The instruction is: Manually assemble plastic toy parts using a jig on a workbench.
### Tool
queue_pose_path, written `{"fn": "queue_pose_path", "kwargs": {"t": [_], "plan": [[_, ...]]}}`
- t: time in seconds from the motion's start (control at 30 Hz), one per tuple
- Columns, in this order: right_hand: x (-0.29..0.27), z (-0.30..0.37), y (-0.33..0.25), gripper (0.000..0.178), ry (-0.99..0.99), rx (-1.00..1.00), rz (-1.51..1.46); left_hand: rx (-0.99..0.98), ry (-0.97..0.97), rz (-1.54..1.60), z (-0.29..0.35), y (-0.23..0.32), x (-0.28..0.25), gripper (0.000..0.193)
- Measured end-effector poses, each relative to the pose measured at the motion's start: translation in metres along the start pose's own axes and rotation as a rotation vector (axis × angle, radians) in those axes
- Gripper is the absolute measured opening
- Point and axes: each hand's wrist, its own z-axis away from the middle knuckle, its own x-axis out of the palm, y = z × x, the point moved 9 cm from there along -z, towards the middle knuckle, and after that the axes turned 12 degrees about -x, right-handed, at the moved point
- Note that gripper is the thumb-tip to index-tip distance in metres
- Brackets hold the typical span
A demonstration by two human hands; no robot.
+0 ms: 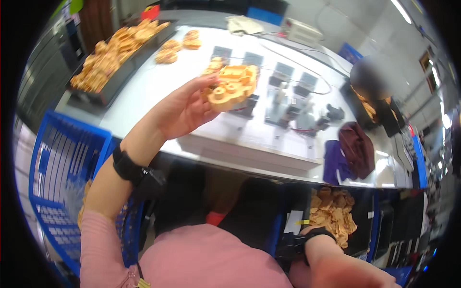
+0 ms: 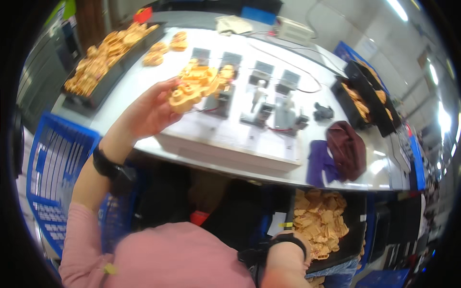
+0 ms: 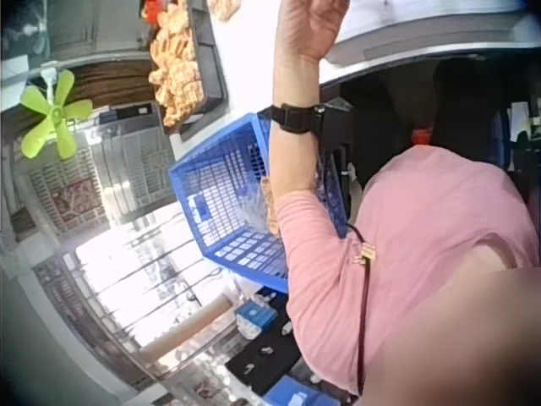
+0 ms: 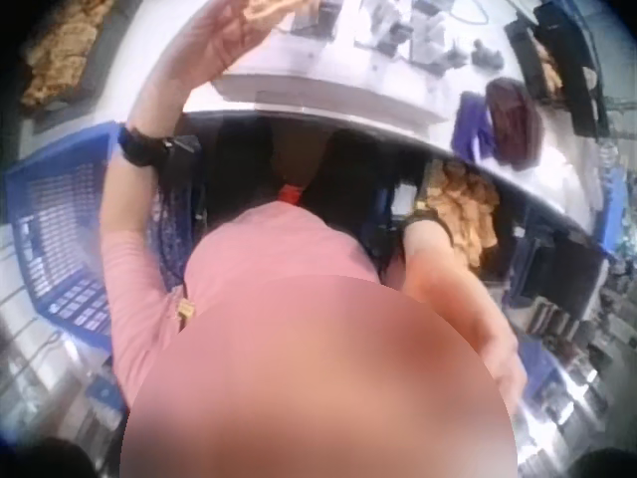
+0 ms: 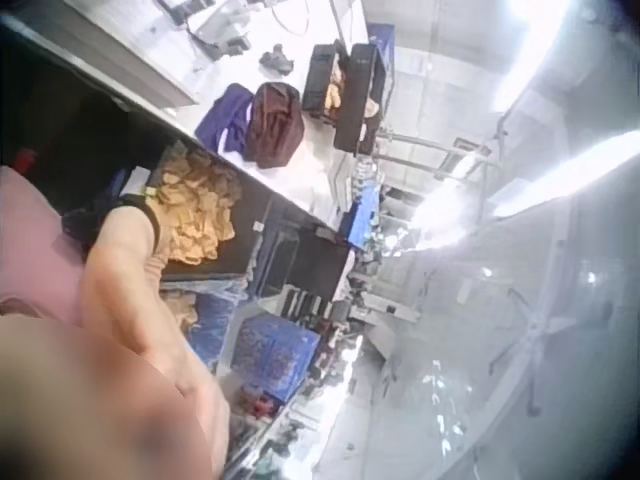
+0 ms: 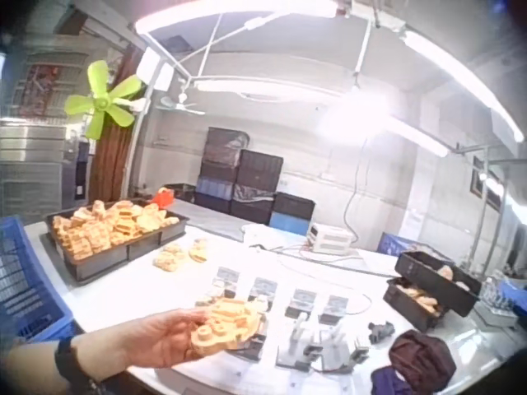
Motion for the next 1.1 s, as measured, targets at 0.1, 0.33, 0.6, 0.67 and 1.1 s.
{"fn": "queue_pose_path", "kwargs": {"t": [0.1, 0.33, 0.6, 0.67, 1.1], "plan": [[-0.006, 0.017, 0.031, 0.034, 0.001, 0.272, -0.389, -0.004, -0.126, 0.074, -0.025, -0.004, 0.025, 0.047], [-0.011, 0.037, 0.032, 0.030, 0.029, -0.018, -0.153, -0.123, -0.267, 0.234, -0.045, -0.013, 0.046, 0.045], [-0.062, 0.185, 0.175, 0.032, -0.461, 0.810, 0.595, -0.178, -0.303, 0.163, -0.052, -0.013, 0.035, 0.047], [-0.085, 0.236, 0.199, 0.032, -0.483, 0.975, 0.640, -0.178, -0.210, 0.092, -0.059, -0.013, 0.035, 0.047], [-0.088, 0.273, 0.209, 0.025, -0.212, 1.117, 0.403, -0.271, -0.200, -0.212, -0.096, 0.015, 0.056, 0.045]]}}
